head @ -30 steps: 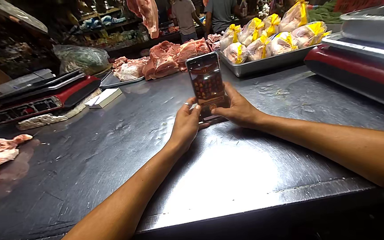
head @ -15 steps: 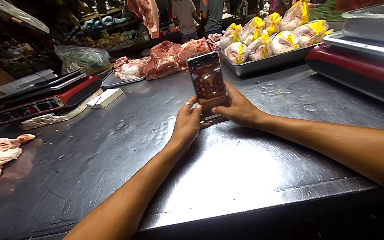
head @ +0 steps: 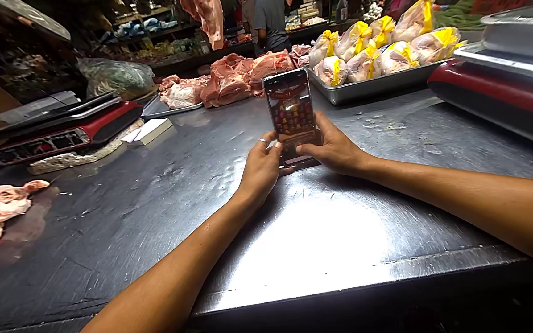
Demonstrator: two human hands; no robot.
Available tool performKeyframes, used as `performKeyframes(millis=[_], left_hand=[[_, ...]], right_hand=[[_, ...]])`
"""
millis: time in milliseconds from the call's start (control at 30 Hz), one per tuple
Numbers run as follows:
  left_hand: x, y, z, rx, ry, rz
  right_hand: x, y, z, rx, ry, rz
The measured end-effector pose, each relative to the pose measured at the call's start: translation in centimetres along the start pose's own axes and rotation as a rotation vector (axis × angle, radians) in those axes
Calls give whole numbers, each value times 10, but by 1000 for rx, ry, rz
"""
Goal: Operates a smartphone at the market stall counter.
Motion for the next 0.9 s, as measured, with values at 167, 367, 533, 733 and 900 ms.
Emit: performKeyframes(millis=[167,367,533,733,900], left_hand=[[0,0,0,-2,-1,-1],[0,-1,-1,4,0,-5],[8,12,15,-91,-15,62],[0,-1,-2,-3,8,6],[0,-1,-2,-3,-1,7]], right_hand=[[0,1,-1,10,0,-2],[1,1,-1,5,-29,-6],[2,3,-5,20,-30,-12],[1,2,-4,12,-32,-10],[1,2,-2,17,-28,-8]])
Point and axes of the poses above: each hand's wrist, its own y-axis towards the middle knuckle, its own x-axis out of the back of the hand, z = x × y, the point moved 5 cm from there along y, towards the middle knuckle, and after that the axes turned 5 degrees about y, right-handed, at the moved point
